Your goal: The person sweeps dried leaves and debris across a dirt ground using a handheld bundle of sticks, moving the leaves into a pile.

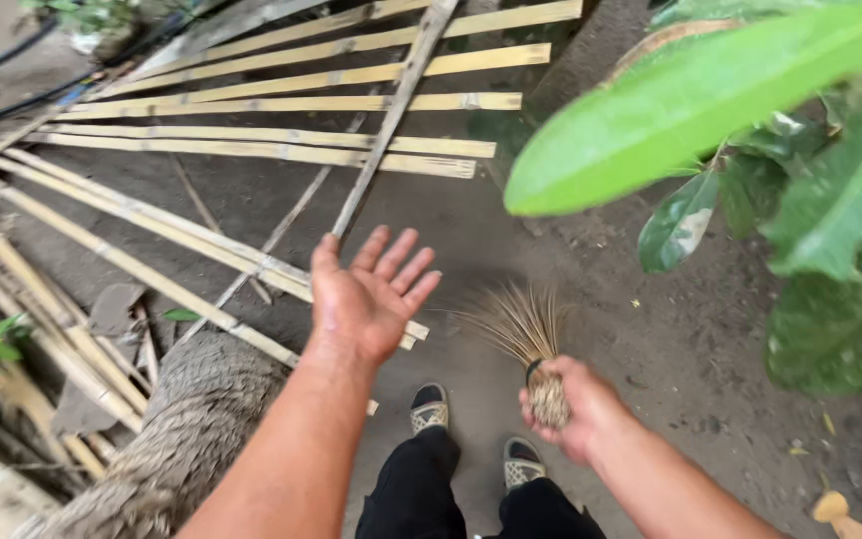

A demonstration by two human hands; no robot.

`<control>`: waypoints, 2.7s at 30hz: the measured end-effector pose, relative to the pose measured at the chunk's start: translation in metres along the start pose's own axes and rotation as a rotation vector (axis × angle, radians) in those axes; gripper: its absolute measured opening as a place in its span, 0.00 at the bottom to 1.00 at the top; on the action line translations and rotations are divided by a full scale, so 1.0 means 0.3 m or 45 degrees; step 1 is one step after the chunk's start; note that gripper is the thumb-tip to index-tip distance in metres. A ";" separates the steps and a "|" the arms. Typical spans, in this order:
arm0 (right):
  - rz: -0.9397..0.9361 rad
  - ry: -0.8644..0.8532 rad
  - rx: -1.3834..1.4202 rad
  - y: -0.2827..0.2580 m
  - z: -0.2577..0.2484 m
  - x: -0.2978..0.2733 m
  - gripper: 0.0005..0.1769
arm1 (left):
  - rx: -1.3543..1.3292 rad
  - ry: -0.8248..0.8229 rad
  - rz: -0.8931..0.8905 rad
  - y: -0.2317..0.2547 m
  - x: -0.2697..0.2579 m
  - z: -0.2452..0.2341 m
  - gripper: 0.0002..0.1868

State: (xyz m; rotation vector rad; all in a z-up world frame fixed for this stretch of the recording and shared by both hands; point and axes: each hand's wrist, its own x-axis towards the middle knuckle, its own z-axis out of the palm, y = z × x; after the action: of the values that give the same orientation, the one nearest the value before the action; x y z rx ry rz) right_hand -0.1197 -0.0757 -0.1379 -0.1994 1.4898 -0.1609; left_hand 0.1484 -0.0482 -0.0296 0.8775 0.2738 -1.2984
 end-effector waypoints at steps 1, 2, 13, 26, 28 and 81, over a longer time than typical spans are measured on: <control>-0.004 -0.003 0.052 0.003 0.001 -0.057 0.11 | -0.004 -0.003 -0.013 0.013 0.024 -0.004 0.44; -0.009 -0.005 0.103 0.016 0.026 -0.108 0.11 | 0.002 -0.007 -0.033 0.023 0.047 -0.009 0.43; -0.017 -0.342 -0.046 -0.266 0.458 0.202 0.16 | 0.034 -0.059 -0.111 0.181 0.200 -0.060 0.44; -0.141 -0.233 0.033 -0.193 0.539 -0.099 0.13 | -0.049 -0.156 -0.107 0.325 0.214 -0.013 0.44; -0.116 -0.354 0.062 -0.259 0.599 -0.005 0.15 | -0.086 -0.190 -0.095 0.335 0.225 -0.018 0.45; -0.166 -0.429 -0.108 -1.195 0.412 0.758 0.24 | 0.240 -0.186 -0.213 0.300 0.640 0.436 0.42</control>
State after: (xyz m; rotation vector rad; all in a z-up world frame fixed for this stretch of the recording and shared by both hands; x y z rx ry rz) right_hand 0.0266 -0.4724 -0.2675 -0.3740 1.1492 -0.1605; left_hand 0.2489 -0.2763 -0.0279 0.9281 0.1127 -1.5552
